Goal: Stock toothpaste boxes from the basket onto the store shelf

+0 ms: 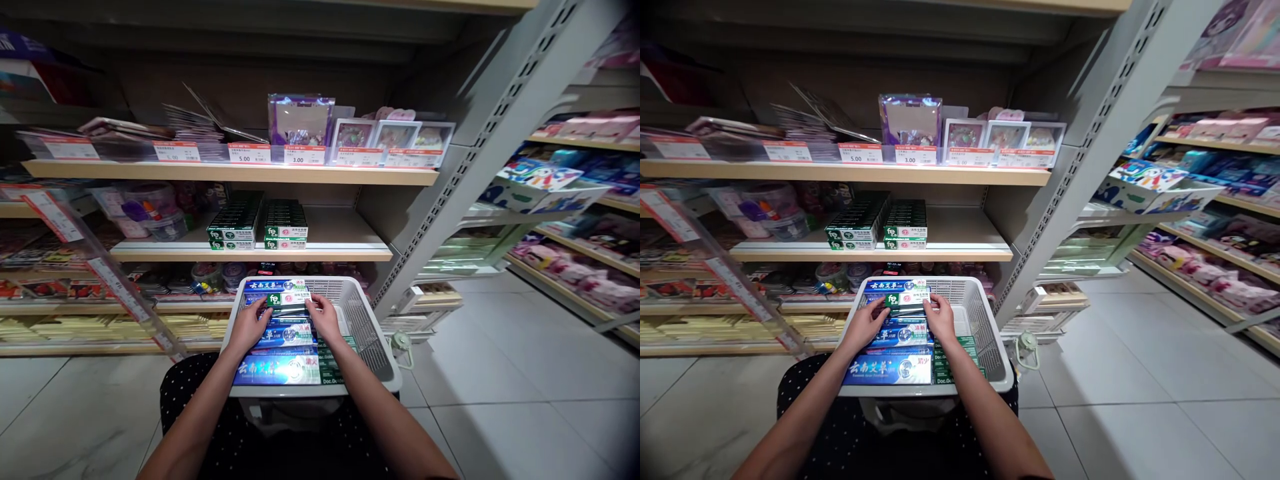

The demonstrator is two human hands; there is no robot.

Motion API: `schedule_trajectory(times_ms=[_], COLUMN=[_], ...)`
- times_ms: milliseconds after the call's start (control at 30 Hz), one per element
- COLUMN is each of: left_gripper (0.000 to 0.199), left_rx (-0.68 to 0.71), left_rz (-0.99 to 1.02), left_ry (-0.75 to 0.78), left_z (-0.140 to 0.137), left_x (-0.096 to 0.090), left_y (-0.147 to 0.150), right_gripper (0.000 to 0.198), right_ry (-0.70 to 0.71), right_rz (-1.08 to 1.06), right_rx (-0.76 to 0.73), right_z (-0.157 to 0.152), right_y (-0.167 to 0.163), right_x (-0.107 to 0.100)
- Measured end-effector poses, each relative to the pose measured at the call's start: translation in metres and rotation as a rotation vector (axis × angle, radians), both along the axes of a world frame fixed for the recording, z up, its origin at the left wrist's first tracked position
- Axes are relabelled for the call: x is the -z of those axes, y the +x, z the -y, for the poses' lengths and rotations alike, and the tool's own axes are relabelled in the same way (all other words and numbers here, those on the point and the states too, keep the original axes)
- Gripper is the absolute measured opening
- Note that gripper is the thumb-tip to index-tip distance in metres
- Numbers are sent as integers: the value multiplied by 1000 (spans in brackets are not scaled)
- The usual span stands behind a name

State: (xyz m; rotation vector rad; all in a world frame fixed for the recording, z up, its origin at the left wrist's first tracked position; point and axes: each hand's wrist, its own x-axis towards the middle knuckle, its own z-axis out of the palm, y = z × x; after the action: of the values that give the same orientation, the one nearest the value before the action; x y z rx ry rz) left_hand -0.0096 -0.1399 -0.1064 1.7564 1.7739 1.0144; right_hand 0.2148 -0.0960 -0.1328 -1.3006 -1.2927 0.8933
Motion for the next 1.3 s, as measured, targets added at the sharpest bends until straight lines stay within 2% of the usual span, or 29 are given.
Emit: schedule_trajectory(times_ms=[233, 533, 833, 1300], left_gripper=[50, 46, 36, 31], left_rx=[12, -5, -20, -24], left_rz=[65, 141, 336, 310], left_ry=[4, -9, 5, 29], left_z=[1, 2, 5, 2], left_x=[-1, -4, -13, -8], left_y=[-1, 0, 3, 0], right_gripper=[42, 38, 38, 36], right_ry=[-7, 18, 32, -15], right_rz=[2, 11, 45, -46], right_rx=[-16, -32, -67, -79], right_z=[0, 6, 14, 13], right_y=[0, 1, 0, -2], right_x=[1, -8, -19, -23])
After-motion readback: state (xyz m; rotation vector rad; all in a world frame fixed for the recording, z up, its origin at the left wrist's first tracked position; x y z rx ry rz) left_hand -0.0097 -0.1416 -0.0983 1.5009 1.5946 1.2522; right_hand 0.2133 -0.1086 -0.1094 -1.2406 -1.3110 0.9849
